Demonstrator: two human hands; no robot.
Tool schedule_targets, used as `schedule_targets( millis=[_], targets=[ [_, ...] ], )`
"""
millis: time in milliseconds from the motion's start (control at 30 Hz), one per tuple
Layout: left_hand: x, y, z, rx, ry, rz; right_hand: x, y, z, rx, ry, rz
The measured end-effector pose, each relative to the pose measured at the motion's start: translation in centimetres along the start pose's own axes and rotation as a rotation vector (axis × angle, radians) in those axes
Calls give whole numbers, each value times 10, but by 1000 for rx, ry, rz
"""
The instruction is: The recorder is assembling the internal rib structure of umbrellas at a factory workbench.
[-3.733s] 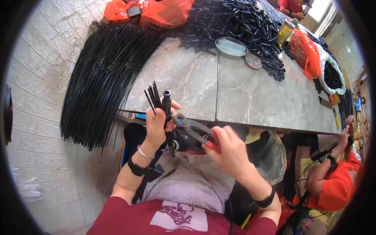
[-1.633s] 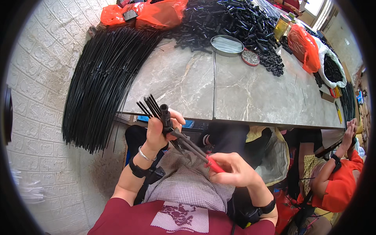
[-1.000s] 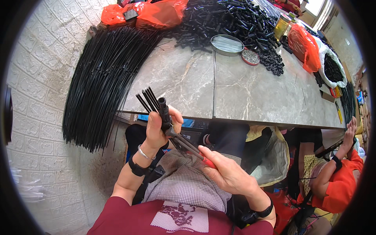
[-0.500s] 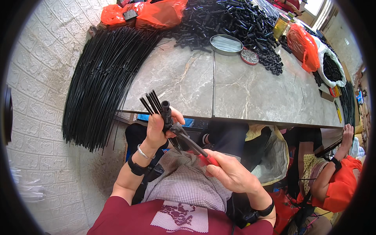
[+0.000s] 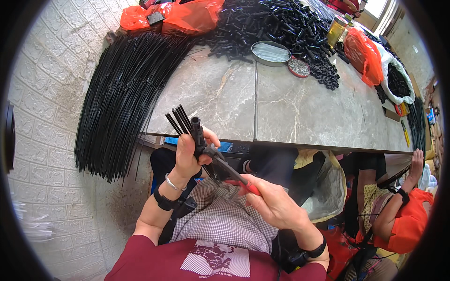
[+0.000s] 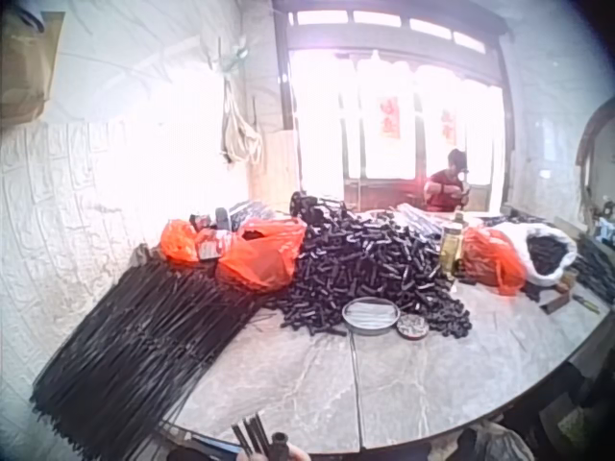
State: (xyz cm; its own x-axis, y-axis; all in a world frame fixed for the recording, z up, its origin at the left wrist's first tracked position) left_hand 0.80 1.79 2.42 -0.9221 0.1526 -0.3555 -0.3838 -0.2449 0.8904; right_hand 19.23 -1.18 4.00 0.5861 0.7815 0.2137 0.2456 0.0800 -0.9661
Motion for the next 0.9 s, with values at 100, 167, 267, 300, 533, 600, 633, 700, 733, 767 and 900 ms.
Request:
schedule_targets(
  millis=[100, 167, 267, 300, 533, 600, 633, 700, 733, 767, 900],
  targets=[
    [0, 0, 1, -8, 6, 3, 4, -3, 1, 52, 15, -161],
    [-1, -1, 1, 4, 16, -18, 4, -2, 1, 66, 57, -202],
    [1, -3, 0, 13, 0, 4, 4, -3, 1, 43, 113, -306],
    [2, -3, 0, 14, 2, 5, 5, -1, 1, 6, 129, -368],
    [11, -6, 5, 16, 61, 46, 1, 17, 2, -57, 72, -320],
    [17, -7, 6, 43, 78, 72, 8, 22, 4, -161, 12, -135],
    [17, -9, 8, 45, 66, 38, 17, 20, 4, -117, 62, -87],
    [16, -9, 12, 45, 56, -6, 42, 13, 8, 36, 231, -277],
    [13, -11, 15, 36, 34, -17, 57, 5, 8, 98, 347, -407],
    [16, -14, 16, 55, 60, -44, 69, 6, 9, 80, 493, -500],
    [24, -16, 14, 67, 116, -58, 107, 34, 30, -92, 691, -957]
  ],
)
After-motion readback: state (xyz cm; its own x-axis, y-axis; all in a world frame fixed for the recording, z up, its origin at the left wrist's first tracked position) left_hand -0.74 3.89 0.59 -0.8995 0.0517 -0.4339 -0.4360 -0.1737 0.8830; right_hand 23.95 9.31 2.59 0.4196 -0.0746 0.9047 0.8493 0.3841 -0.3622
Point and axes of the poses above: each hand's wrist, its own z-axis towards the middle knuckle, its own x-axis out of the back of the hand, y = z × x, the point moved 7 cm from there along z, towards the middle knuckle, and after that the axes turned 1 degree about -z, right-handed, at the moved point
